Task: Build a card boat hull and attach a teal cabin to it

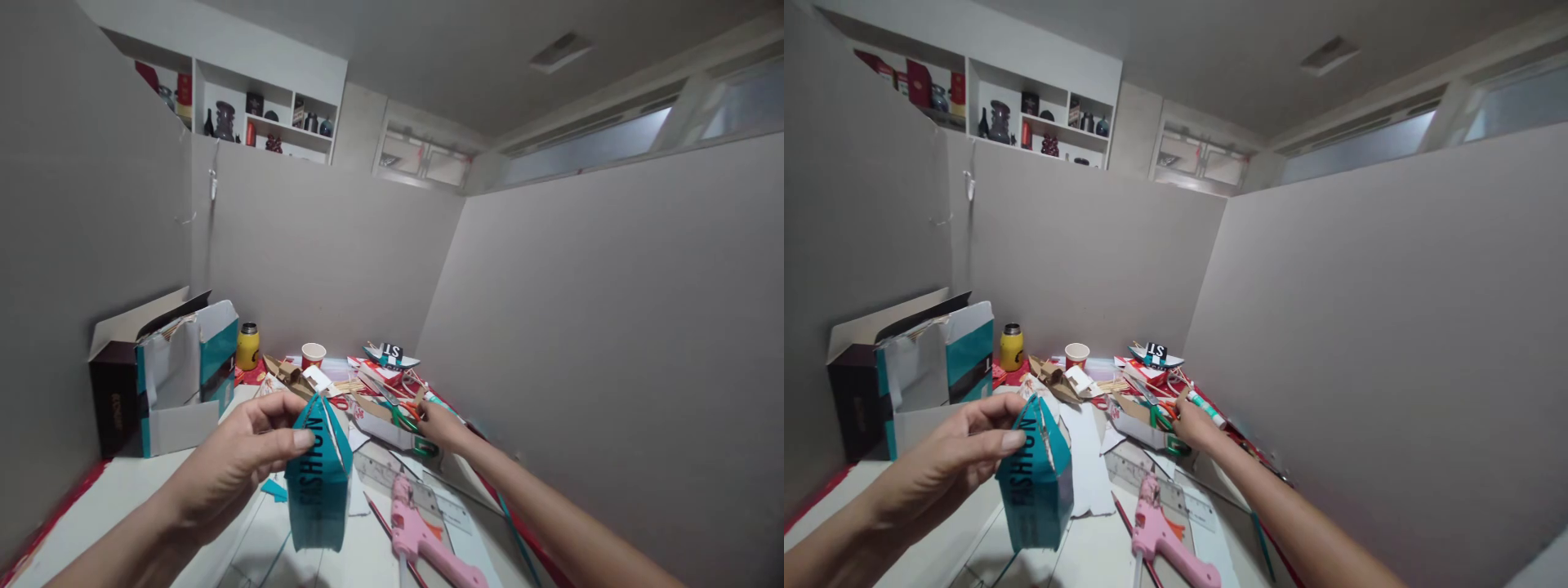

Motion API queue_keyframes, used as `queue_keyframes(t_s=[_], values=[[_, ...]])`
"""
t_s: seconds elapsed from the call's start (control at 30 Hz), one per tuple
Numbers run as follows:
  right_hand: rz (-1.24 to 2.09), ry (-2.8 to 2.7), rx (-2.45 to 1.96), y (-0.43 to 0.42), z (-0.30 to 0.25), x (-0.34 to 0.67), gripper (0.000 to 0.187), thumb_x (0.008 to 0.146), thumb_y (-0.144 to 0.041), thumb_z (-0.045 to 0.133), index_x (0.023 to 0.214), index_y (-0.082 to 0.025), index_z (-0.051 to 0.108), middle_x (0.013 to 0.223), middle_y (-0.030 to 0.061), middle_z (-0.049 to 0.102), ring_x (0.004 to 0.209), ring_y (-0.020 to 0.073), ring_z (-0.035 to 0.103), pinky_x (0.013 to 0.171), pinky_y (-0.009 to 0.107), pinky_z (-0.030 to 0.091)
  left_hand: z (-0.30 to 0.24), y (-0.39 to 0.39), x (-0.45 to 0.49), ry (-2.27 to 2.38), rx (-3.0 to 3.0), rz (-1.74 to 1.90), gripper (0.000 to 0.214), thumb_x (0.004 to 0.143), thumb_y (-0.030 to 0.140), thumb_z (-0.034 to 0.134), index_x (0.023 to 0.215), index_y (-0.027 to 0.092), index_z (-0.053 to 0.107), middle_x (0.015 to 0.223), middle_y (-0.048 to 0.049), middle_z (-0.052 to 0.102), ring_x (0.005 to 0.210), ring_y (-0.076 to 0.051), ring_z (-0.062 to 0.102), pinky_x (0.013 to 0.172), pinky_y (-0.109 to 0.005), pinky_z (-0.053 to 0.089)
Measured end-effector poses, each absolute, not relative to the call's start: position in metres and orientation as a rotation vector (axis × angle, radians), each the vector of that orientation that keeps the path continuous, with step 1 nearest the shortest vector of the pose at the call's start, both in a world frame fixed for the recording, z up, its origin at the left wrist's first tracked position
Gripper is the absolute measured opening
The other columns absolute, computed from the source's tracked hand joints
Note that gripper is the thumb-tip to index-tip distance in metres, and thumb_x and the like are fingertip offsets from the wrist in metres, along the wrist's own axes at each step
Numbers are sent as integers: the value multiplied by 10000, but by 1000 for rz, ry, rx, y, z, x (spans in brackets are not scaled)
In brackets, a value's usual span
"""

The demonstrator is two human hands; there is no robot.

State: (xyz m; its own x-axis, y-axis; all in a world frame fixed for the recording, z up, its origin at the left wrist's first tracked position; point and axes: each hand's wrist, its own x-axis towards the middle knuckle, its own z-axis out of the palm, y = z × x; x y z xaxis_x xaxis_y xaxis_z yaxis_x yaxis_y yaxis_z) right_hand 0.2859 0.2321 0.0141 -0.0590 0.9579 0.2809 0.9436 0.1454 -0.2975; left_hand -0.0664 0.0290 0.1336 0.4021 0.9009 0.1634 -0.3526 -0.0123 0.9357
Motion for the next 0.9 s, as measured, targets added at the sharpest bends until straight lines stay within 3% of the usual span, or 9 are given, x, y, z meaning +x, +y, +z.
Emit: queue_keyframes(t_s=[0.13,0.23,0.4,0.53,0.63,0.77,0.9], values=[[-67,-1996,-1732,221,16,292,204,915,-200,553,1105,-147,606,1116,100,619,983,231,612,859,400,494,134,28,-65,590,1180,1086,157,756,265,736,885,183,699,871,-31,661,794,-163,567,761,-296,389],[-160,-1905,-1628,218,23,297,291,872,-105,466,1122,-149,607,1164,147,590,1034,275,582,883,393,452,135,27,-65,599,1181,1093,175,735,273,752,873,178,703,863,-35,663,787,-166,568,755,-298,389],[-187,-1723,-1501,225,49,303,265,823,-163,428,996,-147,628,1045,154,612,1003,301,569,867,417,444,137,29,-67,627,1165,1118,170,739,268,751,879,186,700,875,-26,658,801,-159,559,770,-294,387],[-137,-1547,-1423,225,68,301,297,815,-195,380,1052,-133,549,1077,171,580,1040,283,525,941,424,399,135,31,-68,650,1152,1110,150,768,259,732,899,203,687,877,-20,662,817,-162,564,784,-298,384],[19,-1498,-1365,217,84,294,281,791,-236,399,1019,-143,533,947,124,606,902,256,561,860,399,448,134,33,-69,670,1132,1120,149,767,258,734,901,212,687,877,-19,672,829,-170,572,786,-299,389],[364,-1587,-1228,183,99,273,272,748,-251,423,962,-156,561,775,50,593,695,201,577,637,303,497,136,32,-68,667,1130,1153,158,754,260,743,899,215,697,902,-28,697,850,-174,581,793,-293,400],[709,-1667,-1073,143,101,249,369,751,-253,492,1101,-174,577,836,44,619,750,197,606,696,303,517,138,30,-67,669,1141,1166,166,760,267,739,911,213,695,886,-24,692,843,-163,577,786,-282,401]])
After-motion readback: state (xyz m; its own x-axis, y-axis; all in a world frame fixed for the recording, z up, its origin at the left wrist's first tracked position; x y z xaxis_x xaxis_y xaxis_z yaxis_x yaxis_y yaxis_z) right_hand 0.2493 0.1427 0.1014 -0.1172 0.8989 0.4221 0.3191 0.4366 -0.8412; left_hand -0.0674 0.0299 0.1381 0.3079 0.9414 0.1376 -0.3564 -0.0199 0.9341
